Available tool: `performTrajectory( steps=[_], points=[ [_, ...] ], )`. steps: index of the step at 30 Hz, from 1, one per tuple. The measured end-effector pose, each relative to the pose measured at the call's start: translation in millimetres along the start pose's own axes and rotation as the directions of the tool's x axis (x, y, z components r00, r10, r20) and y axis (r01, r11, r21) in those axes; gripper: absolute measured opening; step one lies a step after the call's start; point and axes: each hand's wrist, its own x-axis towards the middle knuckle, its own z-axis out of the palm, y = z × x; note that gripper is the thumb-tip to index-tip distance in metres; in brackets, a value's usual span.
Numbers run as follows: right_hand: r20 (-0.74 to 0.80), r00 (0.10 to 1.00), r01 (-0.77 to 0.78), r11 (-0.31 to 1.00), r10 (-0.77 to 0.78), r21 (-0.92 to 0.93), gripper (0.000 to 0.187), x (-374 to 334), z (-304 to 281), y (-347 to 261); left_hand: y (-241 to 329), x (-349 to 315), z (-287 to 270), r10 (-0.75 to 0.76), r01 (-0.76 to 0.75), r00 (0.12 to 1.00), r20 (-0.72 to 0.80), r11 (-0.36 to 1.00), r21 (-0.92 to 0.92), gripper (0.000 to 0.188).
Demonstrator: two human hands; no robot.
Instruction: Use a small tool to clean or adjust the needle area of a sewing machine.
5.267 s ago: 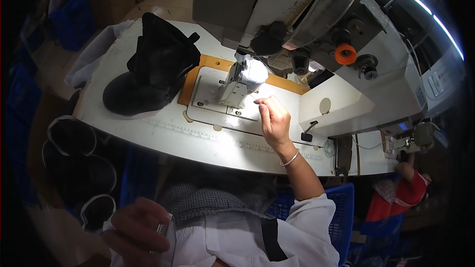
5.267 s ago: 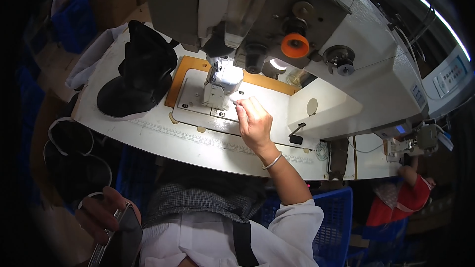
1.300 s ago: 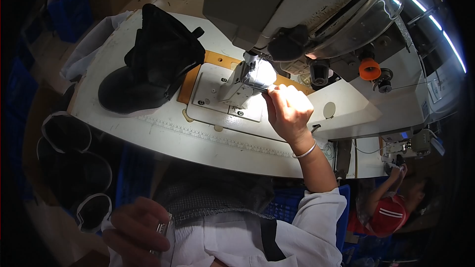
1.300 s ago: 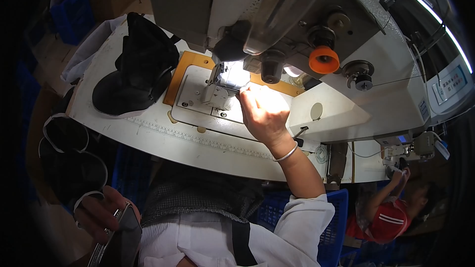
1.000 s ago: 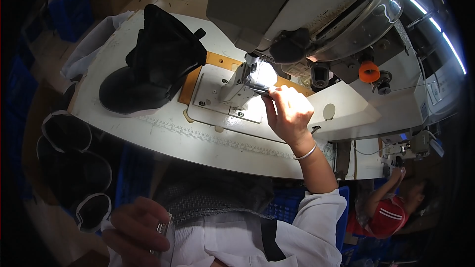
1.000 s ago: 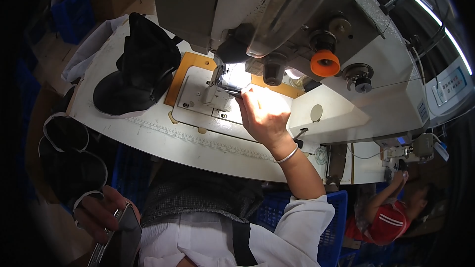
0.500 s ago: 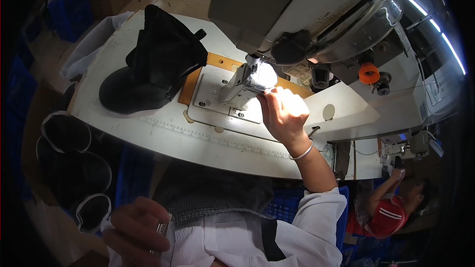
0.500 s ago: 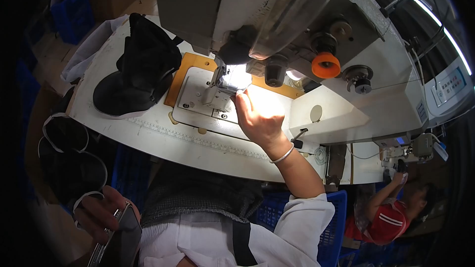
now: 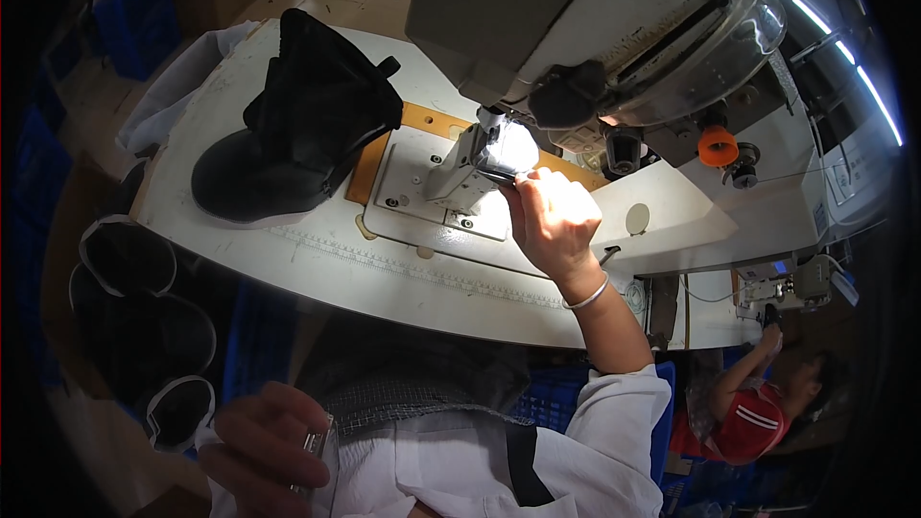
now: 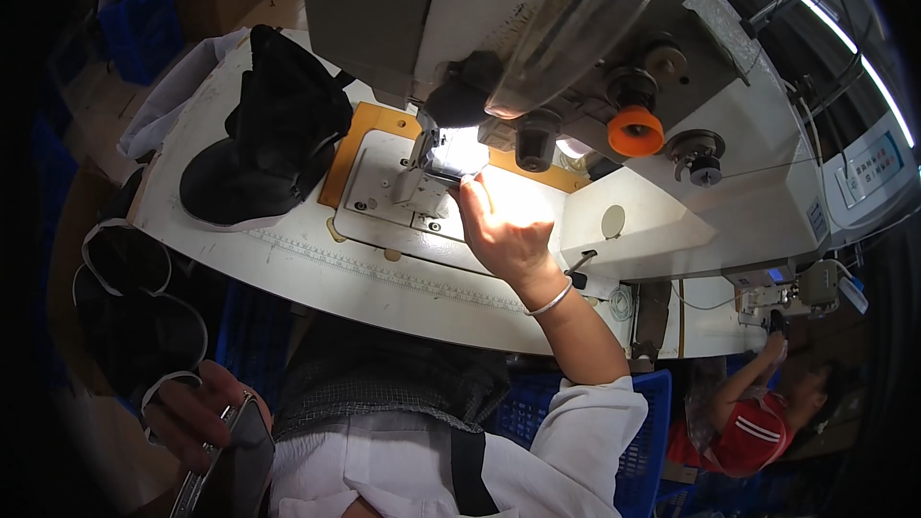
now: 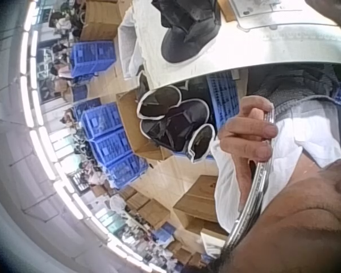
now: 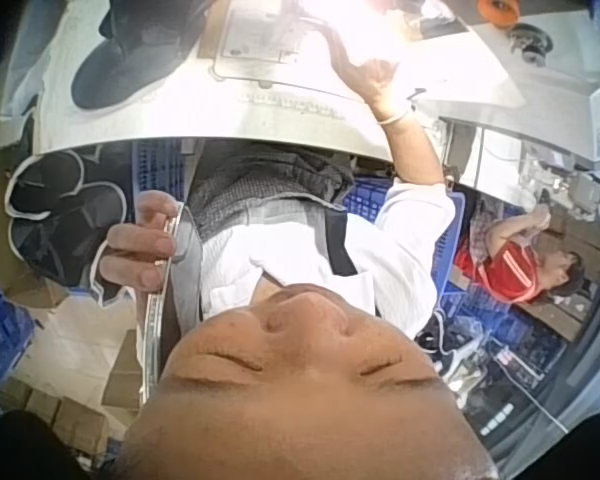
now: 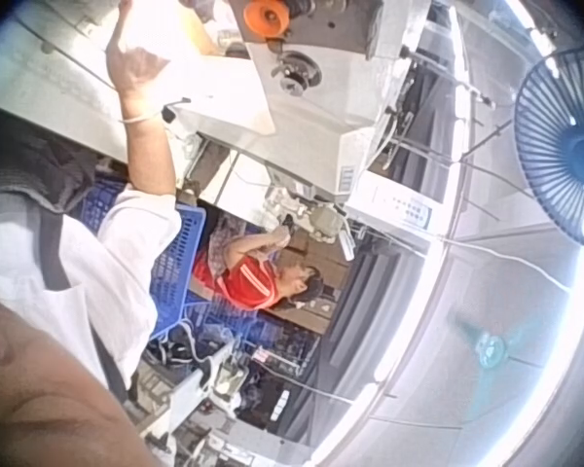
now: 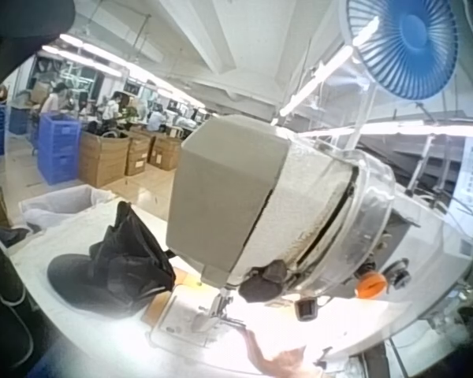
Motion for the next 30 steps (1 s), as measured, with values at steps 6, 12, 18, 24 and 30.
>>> performTrajectory(
  steps=[6,12,18,24,30],
  points=[
    [-0.064,0.998,0.028,0.999,-0.026,0.033,0.018,1,3,2,7,1,-24,-0.034,0.031,0.969,0.244,0.999,0.015,0.029],
    [-0.049,0.999,0.022,0.999,-0.02,0.03,0.018,-1,5,2,4,7,-18,-0.054,0.06,0.973,0.224,0.998,-0.02,0.033],
    [-0.078,0.997,0.027,0.999,-0.024,0.04,0.019,-1,7,2,2,-24,-9,0.016,-0.014,0.997,0.079,1.0,-0.017,0.033],
    [-0.018,1.0,0.007,1.0,-0.006,0.03,0.018,3,1,0,3,-5,-21,-0.028,0.033,0.981,0.195,0.999,-0.023,0.032],
    [0.0,1.0,0.004,1.0,-0.004,0.014,0.02,3,-1,-2,6,3,-20,-0.049,0.061,0.956,0.29,0.998,-0.031,0.038]
  ],
)
